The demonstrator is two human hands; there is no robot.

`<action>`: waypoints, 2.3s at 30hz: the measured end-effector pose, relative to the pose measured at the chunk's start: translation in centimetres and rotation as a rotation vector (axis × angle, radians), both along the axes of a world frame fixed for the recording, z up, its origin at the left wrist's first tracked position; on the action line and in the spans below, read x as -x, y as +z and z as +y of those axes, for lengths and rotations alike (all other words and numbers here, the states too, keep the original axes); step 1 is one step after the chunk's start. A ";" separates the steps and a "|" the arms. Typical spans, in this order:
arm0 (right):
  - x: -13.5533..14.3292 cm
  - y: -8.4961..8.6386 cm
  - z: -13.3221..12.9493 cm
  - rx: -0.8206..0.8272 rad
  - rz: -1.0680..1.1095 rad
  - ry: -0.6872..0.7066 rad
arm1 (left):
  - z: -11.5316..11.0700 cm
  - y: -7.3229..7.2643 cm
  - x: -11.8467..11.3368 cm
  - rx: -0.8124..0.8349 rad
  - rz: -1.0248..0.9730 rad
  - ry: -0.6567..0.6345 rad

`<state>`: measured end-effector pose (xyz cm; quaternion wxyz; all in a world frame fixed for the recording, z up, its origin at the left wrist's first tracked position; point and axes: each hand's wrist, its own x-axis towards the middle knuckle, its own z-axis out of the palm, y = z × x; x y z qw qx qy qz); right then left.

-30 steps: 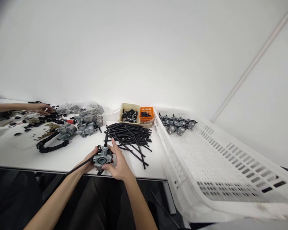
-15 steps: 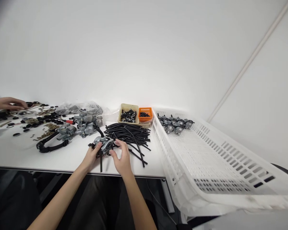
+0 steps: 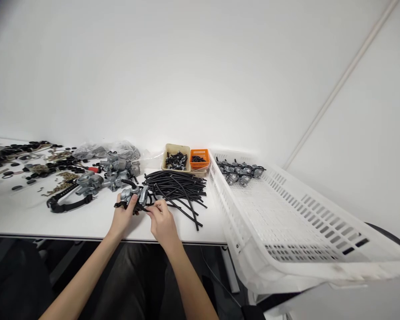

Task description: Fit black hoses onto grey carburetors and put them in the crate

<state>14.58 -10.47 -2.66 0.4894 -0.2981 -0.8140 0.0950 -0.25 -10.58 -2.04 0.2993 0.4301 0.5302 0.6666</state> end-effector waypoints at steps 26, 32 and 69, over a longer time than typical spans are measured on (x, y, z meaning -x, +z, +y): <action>0.0 0.6 -0.5 -0.060 0.038 -0.094 | 0.1 0.1 -0.1 0.039 0.045 -0.156; 0.1 0.3 -0.2 0.024 0.165 -0.067 | -0.1 -0.1 -0.4 0.090 0.046 -0.243; 1.6 5.7 2.3 1.030 0.812 0.538 | -1.0 0.5 0.6 0.436 -0.301 -0.698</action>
